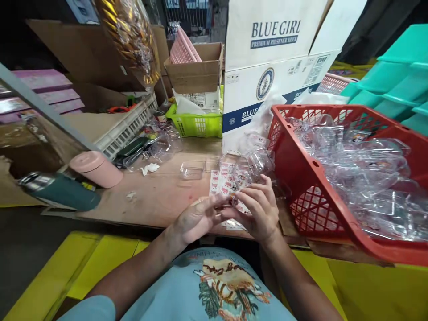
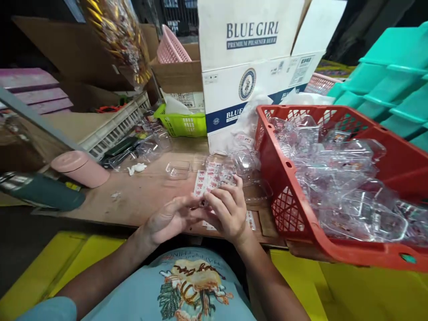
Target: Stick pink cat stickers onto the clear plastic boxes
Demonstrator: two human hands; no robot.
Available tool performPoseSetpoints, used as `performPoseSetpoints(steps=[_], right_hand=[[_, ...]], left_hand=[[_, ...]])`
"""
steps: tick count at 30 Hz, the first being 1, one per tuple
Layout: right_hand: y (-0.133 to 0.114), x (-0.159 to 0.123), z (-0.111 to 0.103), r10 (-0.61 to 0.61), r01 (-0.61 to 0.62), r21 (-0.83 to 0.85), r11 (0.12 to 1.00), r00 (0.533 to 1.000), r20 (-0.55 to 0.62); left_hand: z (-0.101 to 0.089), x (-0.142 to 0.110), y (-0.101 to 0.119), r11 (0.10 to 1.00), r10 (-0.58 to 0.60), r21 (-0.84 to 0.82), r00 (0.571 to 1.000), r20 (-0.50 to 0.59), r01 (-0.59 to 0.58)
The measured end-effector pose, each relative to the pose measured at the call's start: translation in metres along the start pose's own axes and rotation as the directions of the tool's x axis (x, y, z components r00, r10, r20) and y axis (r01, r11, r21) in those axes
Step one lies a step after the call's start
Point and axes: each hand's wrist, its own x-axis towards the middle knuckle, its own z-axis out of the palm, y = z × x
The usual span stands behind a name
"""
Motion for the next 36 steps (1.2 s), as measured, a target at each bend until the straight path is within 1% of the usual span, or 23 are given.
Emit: performPoseSetpoints(steps=[2, 3, 6, 8, 9, 11, 13, 14, 16, 17, 18, 19, 20, 22, 23, 25, 26, 29, 31, 32, 34, 35, 36], right_hand=[[-0.01, -0.004, 0.01, 0.004, -0.005, 0.018, 1.0, 0.997, 0.072], [-0.014, -0.007, 0.015, 0.045, -0.051, 0.053, 0.997, 0.993, 0.11], [-0.022, -0.009, 0.03, 0.268, -0.32, 0.246, 0.915, 0.937, 0.224], [-0.026, -0.002, 0.039, 0.375, -0.459, 0.343, 0.819, 0.882, 0.285], [-0.027, 0.004, 0.042, 0.383, -0.478, 0.351, 0.805, 0.871, 0.307], [-0.029, 0.019, 0.048, 0.3, -0.406, 0.303, 0.862, 0.891, 0.34], [-0.027, 0.033, 0.05, 0.185, -0.267, 0.221, 0.938, 0.926, 0.33], [-0.025, 0.038, 0.051, 0.158, -0.214, 0.178, 0.961, 0.946, 0.284], [-0.018, 0.047, 0.05, 0.186, -0.201, 0.098, 0.975, 0.972, 0.144], [-0.013, 0.05, 0.05, 0.224, -0.231, 0.078, 0.97, 0.971, 0.082], [-0.008, 0.053, 0.051, 0.266, -0.27, 0.076, 0.96, 0.962, 0.051], [-0.003, 0.056, 0.052, 0.303, -0.308, 0.088, 0.947, 0.951, 0.061], [0.001, 0.058, 0.053, 0.322, -0.333, 0.105, 0.937, 0.941, 0.104], [0.007, 0.061, 0.058, 0.29, -0.325, 0.127, 0.937, 0.928, 0.235], [0.009, 0.062, 0.061, 0.248, -0.296, 0.132, 0.946, 0.924, 0.29], [0.011, 0.061, 0.063, 0.165, -0.219, 0.138, 0.966, 0.931, 0.326], [0.012, 0.06, 0.063, 0.142, -0.19, 0.134, 0.973, 0.941, 0.307], [0.017, 0.054, 0.054, 0.172, -0.182, 0.076, 0.98, 0.977, 0.125], [0.025, 0.051, 0.046, 0.238, -0.239, 0.043, 0.97, 0.971, 0.017], [0.029, 0.05, 0.043, 0.267, -0.268, 0.043, 0.963, 0.964, 0.01], [0.035, 0.045, 0.044, 0.266, -0.277, 0.074, 0.958, 0.956, 0.127], [0.036, 0.042, 0.047, 0.229, -0.256, 0.091, 0.962, 0.945, 0.233], [0.037, 0.039, 0.053, 0.174, -0.222, 0.108, 0.969, 0.925, 0.338]], left_hand=[[-0.014, -0.005, 0.006, 0.99, 0.135, -0.02, 0.984, -0.118, -0.138], [-0.021, -0.007, 0.008, 0.979, 0.193, -0.029, 0.966, -0.171, -0.201], [-0.04, -0.012, 0.008, 0.947, 0.31, 0.008, 0.909, -0.279, -0.32], [-0.05, -0.017, 0.006, 0.905, 0.421, 0.187, 0.864, -0.276, -0.381], [-0.054, -0.02, 0.004, 0.859, 0.484, 0.316, 0.842, -0.238, -0.404], [-0.061, -0.024, 0.003, 0.719, 0.571, 0.546, 0.813, -0.112, -0.43], [-0.07, -0.023, 0.007, 0.615, 0.589, 0.659, 0.808, -0.019, -0.432], [-0.075, -0.021, 0.011, 0.585, 0.61, 0.683, 0.793, -0.014, -0.438], [-0.083, -0.013, 0.025, 0.52, 0.701, 0.72, 0.712, -0.051, -0.46], [-0.086, -0.009, 0.034, 0.484, 0.742, 0.737, 0.668, -0.06, -0.472], [-0.087, -0.005, 0.043, 0.453, 0.765, 0.75, 0.642, -0.05, -0.481], [-0.086, -0.001, 0.051, 0.429, 0.762, 0.763, 0.647, -0.018, -0.483], [-0.082, 0.002, 0.058, 0.406, 0.733, 0.777, 0.679, 0.036, -0.481], [-0.071, 0.006, 0.065, 0.339, 0.642, 0.81, 0.747, 0.174, -0.479], [-0.065, 0.007, 0.066, 0.289, 0.601, 0.829, 0.765, 0.232, -0.479], [-0.057, 0.01, 0.064, 0.2, 0.548, 0.852, 0.776, 0.313, -0.484], [-0.057, 0.012, 0.062, 0.167, 0.535, 0.859, 0.776, 0.334, -0.484], [-0.075, 0.023, 0.063, 0.028, 0.574, 0.916, 0.757, 0.313, -0.4], [-0.098, 0.03, 0.072, -0.121, 0.605, 0.955, 0.742, 0.288, -0.272], [-0.108, 0.033, 0.078, -0.185, 0.598, 0.96, 0.751, 0.278, -0.208], [-0.122, 0.036, 0.089, -0.238, 0.537, 0.961, 0.805, 0.251, -0.141], [-0.124, 0.035, 0.094, -0.199, 0.501, 0.97, 0.836, 0.223, -0.14], [-0.122, 0.034, 0.098, -0.109, 0.459, 0.982, 0.869, 0.188, -0.155]])
